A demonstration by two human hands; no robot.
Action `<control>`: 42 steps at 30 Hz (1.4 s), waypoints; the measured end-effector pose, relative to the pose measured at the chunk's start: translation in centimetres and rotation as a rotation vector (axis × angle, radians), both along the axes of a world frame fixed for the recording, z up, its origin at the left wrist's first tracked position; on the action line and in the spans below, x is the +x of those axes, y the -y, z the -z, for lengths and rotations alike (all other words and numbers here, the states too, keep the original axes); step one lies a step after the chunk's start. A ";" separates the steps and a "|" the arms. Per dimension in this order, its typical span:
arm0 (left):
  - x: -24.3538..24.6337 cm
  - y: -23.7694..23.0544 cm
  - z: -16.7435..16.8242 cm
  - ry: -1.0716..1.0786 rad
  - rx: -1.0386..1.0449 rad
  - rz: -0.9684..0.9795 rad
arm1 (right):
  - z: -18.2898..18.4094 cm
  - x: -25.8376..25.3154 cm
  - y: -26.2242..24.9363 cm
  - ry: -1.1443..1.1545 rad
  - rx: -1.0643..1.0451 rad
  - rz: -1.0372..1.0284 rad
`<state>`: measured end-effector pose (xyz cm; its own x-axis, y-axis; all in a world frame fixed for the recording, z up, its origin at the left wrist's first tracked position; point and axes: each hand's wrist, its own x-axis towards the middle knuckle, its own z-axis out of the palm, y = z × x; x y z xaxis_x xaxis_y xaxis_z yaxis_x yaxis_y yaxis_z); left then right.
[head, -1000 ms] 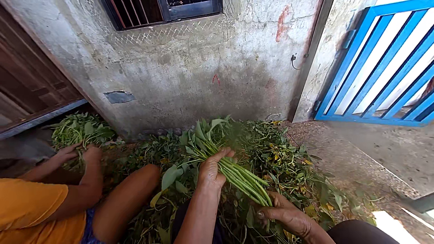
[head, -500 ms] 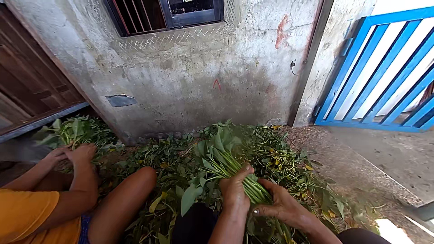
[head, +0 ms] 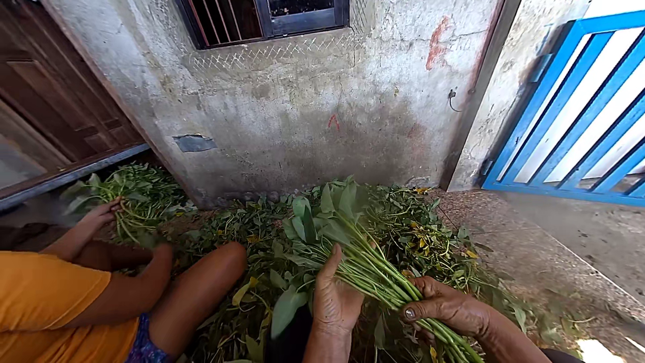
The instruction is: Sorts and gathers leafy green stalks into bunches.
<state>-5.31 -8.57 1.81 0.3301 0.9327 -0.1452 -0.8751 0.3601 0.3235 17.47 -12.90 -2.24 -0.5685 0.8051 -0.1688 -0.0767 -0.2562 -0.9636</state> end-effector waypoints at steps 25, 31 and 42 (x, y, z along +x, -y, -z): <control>-24.9 16.5 7.2 -0.530 -0.147 -0.205 | 4.2 -13.3 1.6 0.259 -0.007 -0.600; -26.6 14.8 4.2 -1.051 -0.066 -0.361 | 4.2 -12.0 1.5 0.273 0.032 -0.596; -16.0 13.4 1.6 -2.174 1.081 -0.618 | 2.0 -13.2 1.2 0.466 0.077 -0.651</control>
<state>-21.34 -21.94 0.21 0.2363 0.7694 0.5935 0.8294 -0.4779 0.2893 4.22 -14.13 -4.28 -0.8124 0.3555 -0.4622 0.4798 -0.0430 -0.8763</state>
